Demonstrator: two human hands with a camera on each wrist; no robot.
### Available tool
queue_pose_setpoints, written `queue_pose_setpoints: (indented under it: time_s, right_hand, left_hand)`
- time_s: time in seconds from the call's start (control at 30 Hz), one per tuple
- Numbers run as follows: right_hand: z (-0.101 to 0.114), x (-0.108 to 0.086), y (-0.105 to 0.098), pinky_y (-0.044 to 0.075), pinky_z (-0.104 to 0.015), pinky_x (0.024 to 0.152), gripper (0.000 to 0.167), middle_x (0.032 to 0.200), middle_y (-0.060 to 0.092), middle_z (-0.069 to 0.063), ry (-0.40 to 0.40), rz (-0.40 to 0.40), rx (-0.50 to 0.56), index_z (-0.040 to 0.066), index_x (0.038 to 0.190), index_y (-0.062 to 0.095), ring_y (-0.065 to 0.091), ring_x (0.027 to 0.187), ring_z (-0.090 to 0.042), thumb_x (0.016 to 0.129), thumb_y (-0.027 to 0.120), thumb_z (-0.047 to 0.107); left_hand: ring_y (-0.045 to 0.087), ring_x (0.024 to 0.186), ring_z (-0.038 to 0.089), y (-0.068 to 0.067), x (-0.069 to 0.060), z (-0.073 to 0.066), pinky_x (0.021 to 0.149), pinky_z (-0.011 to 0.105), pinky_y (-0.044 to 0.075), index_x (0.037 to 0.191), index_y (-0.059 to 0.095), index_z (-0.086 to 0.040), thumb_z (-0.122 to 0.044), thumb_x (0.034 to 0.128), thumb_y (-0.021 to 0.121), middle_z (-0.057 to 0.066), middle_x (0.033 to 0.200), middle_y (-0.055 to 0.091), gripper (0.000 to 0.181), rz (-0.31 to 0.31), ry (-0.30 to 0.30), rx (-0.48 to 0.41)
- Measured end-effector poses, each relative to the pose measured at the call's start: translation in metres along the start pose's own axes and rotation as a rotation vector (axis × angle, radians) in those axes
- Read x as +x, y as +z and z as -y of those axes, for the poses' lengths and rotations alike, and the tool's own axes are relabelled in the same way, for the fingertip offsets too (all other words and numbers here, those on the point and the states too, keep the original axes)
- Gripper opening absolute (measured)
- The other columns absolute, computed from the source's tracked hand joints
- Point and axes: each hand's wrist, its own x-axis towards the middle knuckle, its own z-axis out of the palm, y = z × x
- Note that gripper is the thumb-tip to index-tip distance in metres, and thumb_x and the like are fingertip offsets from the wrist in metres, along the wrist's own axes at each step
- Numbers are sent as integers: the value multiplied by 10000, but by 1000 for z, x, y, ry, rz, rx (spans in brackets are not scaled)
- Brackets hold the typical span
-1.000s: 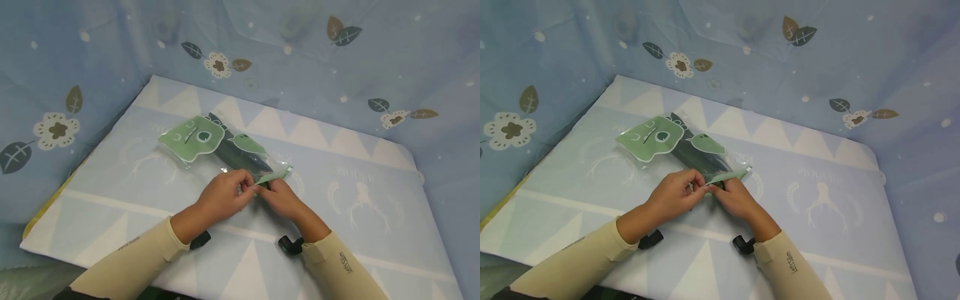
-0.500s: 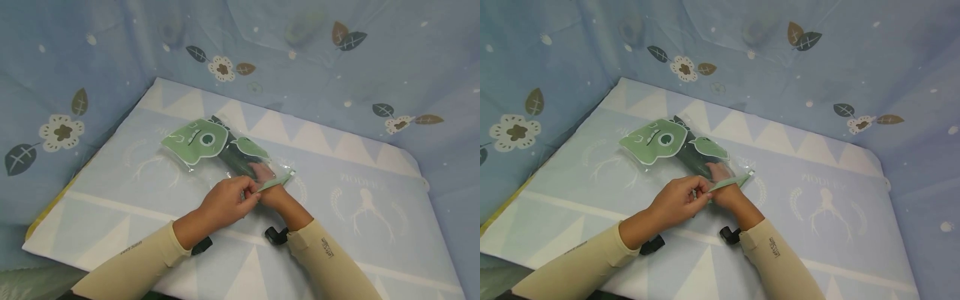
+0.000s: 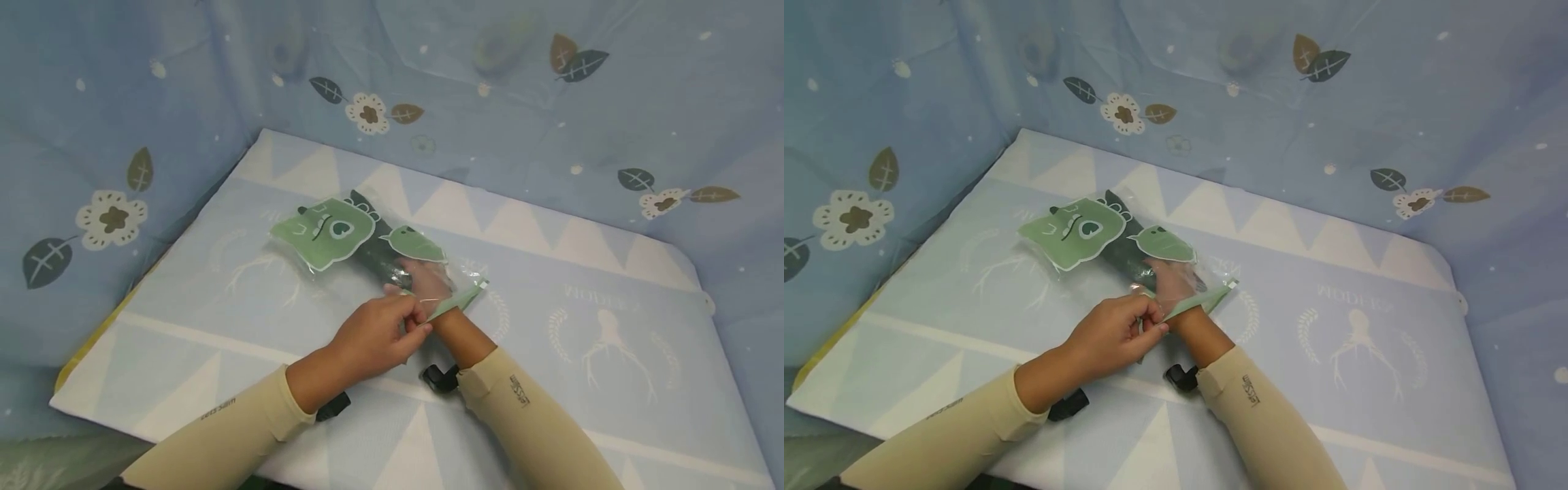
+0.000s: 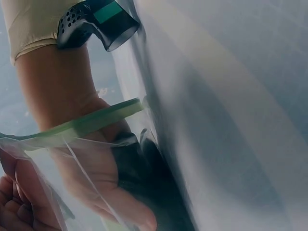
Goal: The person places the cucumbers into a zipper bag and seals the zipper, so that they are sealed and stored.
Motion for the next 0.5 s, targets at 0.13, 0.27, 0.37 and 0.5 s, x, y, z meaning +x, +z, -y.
queue_pose_setpoints:
  time_s: [0.13, 0.27, 0.37, 0.5]
  right_hand:
    - [0, -1, 2, 396, -554, 1115, 562, 1415, 590, -193, 14, -22, 23, 86, 1385, 584, 499, 1345, -419, 889, 697, 325]
    - [1, -2, 3, 418, -549, 1088, 579, 1395, 593, -203, 6, -23, 10, 79, 1385, 576, 512, 1315, -417, 874, 707, 317]
    - [-1, -1, 4, 439, -505, 1072, 550, 1361, 610, -184, -19, -10, -41, 69, 1360, 592, 533, 1285, -382, 859, 721, 257]
    - [-3, 0, 4, 459, -448, 1054, 476, 1317, 640, -160, -51, 12, -75, 50, 1307, 635, 563, 1253, -336, 850, 725, 151]
  left_hand:
    - [529, 615, 18, 1, 1, 0, 613, 193, 440, 856, 617, -143, -176, 891, 728, -87, 725, 638, 121, -5, 18, 5]
    - [551, 629, 39, 1, 1, 1, 621, 206, 451, 845, 616, -136, -170, 882, 735, -78, 722, 641, 129, -19, 27, 5]
    - [558, 651, 60, 0, 1, 0, 625, 213, 454, 842, 617, -137, -167, 879, 735, -70, 732, 630, 127, -24, 24, 1]
    - [546, 655, 56, 0, 1, 0, 613, 212, 446, 856, 630, -146, -161, 881, 724, -68, 747, 617, 99, -28, 2, -9]
